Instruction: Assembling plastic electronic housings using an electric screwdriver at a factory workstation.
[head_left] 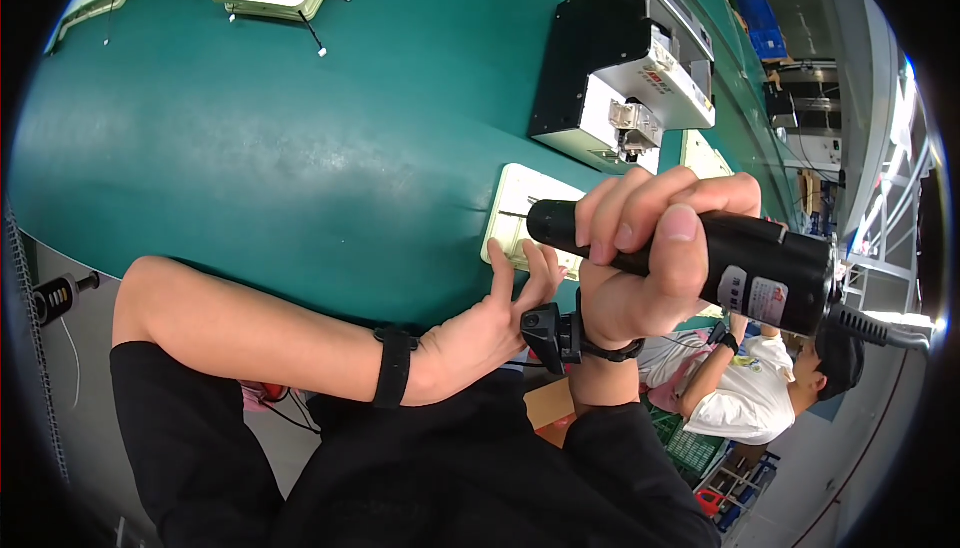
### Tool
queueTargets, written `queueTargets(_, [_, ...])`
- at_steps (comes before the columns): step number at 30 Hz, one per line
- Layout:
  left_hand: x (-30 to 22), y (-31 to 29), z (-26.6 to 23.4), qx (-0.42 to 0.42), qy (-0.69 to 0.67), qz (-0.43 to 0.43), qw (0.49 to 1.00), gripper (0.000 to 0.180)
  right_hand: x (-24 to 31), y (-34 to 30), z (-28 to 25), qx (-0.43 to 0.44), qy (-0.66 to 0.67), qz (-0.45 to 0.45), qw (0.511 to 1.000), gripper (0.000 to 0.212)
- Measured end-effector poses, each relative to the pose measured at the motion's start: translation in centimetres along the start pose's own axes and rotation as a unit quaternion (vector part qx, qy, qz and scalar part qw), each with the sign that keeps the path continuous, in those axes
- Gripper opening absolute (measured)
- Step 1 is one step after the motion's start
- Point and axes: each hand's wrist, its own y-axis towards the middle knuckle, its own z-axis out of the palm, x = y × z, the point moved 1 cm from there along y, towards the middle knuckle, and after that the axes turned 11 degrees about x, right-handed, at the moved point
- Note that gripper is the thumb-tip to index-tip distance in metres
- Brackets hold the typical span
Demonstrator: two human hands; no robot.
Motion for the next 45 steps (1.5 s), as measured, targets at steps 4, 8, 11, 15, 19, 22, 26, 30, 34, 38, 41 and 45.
queueTargets(4, [0.2, 0.0, -0.1, 0.004, 0.01, -0.019, 1.0, 0.049, 1.0, 0.1, -0.7, 0.018, -0.008, -0.013, 1.0, 0.015])
queueTargets(8, [1.3, 1.5, -0.3, -0.014, -0.05, -0.038, 0.998, 0.063, 5.3, 1.9, -5.4, -0.058, -0.008, -0.119, 0.991, 0.009])
queueTargets(11, [2.5, 2.5, -0.6, -0.021, -0.074, -0.042, 0.996, 0.074, 4.2, 5.2, -6.4, -0.134, -0.052, -0.135, 0.98, 0.007])
queueTargets(15, [5.4, 3.3, 0.4, -0.026, -0.069, -0.092, 0.993, 0.082, 2.5, 6.9, -6.6, -0.143, -0.121, -0.098, 0.977, 0.007])
queueTargets(19, [6.9, 3.7, 1.4, -0.046, -0.107, -0.134, 0.984, 0.084, 2.9, 6.3, -6.9, -0.138, -0.133, -0.061, 0.98, 0.008])
queueTargets(22, [7.3, 3.7, 1.6, -0.042, -0.135, -0.134, 0.981, 0.086, 4.0, 4.1, -7.4, -0.121, -0.088, -0.057, 0.987, 0.01])
queueTargets(26, [9.0, 3.6, 1.6, -0.038, -0.204, -0.08, 0.975, 0.089, 6.4, -1.4, -7.5, -0.07, 0.006, -0.046, 0.997, 0.017])
queueTargets(30, [10.1, 3.3, 1.7, -0.016, -0.221, -0.029, 0.975, 0.092, 4.7, -4.4, -7.1, -0.06, -0.007, -0.025, 0.998, 0.023])
queueTargets(34, [10.6, 3.3, 1.2, -0.019, -0.245, -0.004, 0.969, 0.095, 3.9, -4.4, -7.3, -0.067, -0.05, -0.028, 0.996, 0.02])
queueTargets(38, [10.6, 3.4, 1.3, -0.019, -0.265, -0.009, 0.964, 0.097, 3.2, -4.3, -7.3, -0.07, -0.054, -0.011, 0.996, 0.018])
queueTargets(41, [10.6, 3.5, 0.9, -0.012, -0.273, -0.016, 0.962, 0.099, 3.0, -4.1, -7.2, -0.081, -0.049, 0.004, 0.995, 0.019])
queueTargets(45, [11.2, 3.5, 0.9, 0.002, -0.277, -0.01, 0.961, 0.1, 2.7, -4.1, -7.2, -0.092, -0.037, 0.008, 0.995, 0.021])
